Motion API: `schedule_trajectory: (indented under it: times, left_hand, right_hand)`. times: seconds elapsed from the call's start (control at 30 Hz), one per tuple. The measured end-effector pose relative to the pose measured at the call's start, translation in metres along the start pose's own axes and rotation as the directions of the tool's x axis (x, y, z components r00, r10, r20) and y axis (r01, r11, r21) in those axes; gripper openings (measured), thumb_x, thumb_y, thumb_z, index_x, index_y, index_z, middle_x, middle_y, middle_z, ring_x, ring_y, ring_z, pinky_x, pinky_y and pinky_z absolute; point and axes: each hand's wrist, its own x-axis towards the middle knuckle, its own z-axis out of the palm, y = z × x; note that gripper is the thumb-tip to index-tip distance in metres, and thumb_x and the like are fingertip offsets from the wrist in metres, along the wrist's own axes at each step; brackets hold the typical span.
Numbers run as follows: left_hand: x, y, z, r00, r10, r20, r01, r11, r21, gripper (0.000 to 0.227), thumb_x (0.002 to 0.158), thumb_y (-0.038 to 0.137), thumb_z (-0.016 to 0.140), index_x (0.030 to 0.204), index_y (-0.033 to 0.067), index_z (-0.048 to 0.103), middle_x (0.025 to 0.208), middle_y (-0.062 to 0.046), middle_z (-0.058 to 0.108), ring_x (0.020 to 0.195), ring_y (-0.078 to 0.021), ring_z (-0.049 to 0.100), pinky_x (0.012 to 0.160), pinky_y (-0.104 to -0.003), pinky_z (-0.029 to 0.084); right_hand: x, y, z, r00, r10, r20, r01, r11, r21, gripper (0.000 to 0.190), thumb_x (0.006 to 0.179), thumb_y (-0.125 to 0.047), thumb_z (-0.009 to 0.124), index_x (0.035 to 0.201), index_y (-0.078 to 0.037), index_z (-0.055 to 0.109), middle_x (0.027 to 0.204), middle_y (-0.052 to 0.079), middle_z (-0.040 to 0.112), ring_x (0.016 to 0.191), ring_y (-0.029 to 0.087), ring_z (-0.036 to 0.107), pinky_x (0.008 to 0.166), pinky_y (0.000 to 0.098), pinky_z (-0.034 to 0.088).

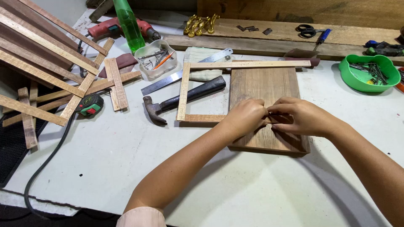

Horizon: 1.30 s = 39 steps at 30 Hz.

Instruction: Measure, sand, and assemble small wooden frame pieces at a workshop bench.

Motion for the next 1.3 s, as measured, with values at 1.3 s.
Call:
schedule_trajectory:
  times: [1.3]
  left_hand:
    - [0.040,0.034,0.002,0.973,0.086,0.213,-0.108,0.990,0.095,0.038,0.073,0.030,0.084,0.101,0.0049,0.074,0.097,-0.015,0.071,0.089,-0.0354,0.071,0.077,-0.046,0.057]
  right_hand:
    - [-0.071,0.003,0.018,0.911,0.073,-0.407,-0.101,0.994,-0.048,0.050,0.076,-0.020,0.081,0.123,-0.009,0.071,0.119,0.013,0.067,0.112,0.033,0.061,0.097,0.0449,0.048]
